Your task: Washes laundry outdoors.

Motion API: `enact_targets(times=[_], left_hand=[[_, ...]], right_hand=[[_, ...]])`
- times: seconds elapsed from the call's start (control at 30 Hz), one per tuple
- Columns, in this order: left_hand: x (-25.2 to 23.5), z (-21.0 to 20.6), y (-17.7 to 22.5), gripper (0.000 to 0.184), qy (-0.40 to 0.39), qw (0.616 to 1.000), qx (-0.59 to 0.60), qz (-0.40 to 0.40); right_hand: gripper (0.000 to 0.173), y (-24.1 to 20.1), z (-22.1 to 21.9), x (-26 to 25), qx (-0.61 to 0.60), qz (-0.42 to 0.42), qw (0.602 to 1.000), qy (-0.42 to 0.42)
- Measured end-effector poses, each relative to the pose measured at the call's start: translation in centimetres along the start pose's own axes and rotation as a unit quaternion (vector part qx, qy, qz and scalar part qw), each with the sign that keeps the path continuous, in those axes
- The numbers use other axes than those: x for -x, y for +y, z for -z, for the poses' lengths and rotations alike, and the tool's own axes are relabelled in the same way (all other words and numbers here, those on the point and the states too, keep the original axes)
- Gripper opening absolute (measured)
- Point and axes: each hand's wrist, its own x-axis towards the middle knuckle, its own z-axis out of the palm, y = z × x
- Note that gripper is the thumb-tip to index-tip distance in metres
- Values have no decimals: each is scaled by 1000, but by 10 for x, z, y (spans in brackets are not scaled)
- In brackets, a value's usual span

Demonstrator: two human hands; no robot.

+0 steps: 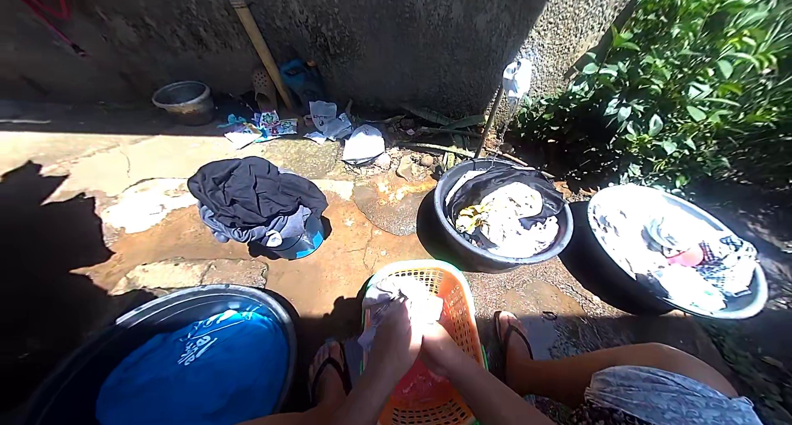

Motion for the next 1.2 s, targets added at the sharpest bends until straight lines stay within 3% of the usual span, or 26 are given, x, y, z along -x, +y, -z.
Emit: enact_targets(times=[0.03,0.07,0.13,0.2,0.27,0.33,0.4,0.43,0.47,0.57,0.7,0.8,0.9,0.97,1.03,1.1,1.13,1.2], left_hand=[[4,-3,1,38,-23,1000,-3,2],[5,-7,-2,38,-39,999,10,8],[6,-17,-8,37,-70,996,56,27],[5,-26,-12,37,-105,989,97,39],[4,-29,-15,47,-145,980,129,47],[1,-27,-23,62,-159,973,159,47],[-2,-10,-28,76,-169,968,175,55],[-6,3,-29,74,-167,967,180,61],[-9,14,-32,63,-144,968,188,81],[-24,34,-51,37,30,961,210,177],[-35,41,-69,34,194,904,272,267],[-41,47,-94,37,355,846,352,183],[-46,76,-107,33,420,794,426,109],[-46,78,-100,29,401,788,459,86],[-42,66,-78,35,340,813,463,92],[-33,50,-43,32,236,826,499,110],[-27,46,-23,28,173,815,542,111],[-9,38,2,24,24,743,668,42]], right_hand=[[19,4,0,1,162,-13,987,-9],[33,3,1,2,310,-40,949,-49],[48,6,5,-3,421,-110,897,-82],[35,12,13,-3,324,-149,933,-38],[12,15,22,1,108,-159,981,-1],[24,14,26,4,-57,-179,982,-25],[24,13,33,3,-94,-180,978,-49],[22,10,38,3,-95,-180,978,-47],[21,3,43,3,-103,-177,978,-40],[24,-31,66,9,-138,-125,981,-52],[25,-87,98,24,-95,-49,994,0],[28,-117,135,35,-47,12,994,99],[23,-145,162,47,-184,110,949,230],[20,-150,166,54,-202,172,938,224],[24,-139,161,52,-110,200,965,125],[68,-119,132,40,67,149,986,37],[92,-104,115,30,168,113,979,4],[116,-63,80,9,388,23,921,-22]])
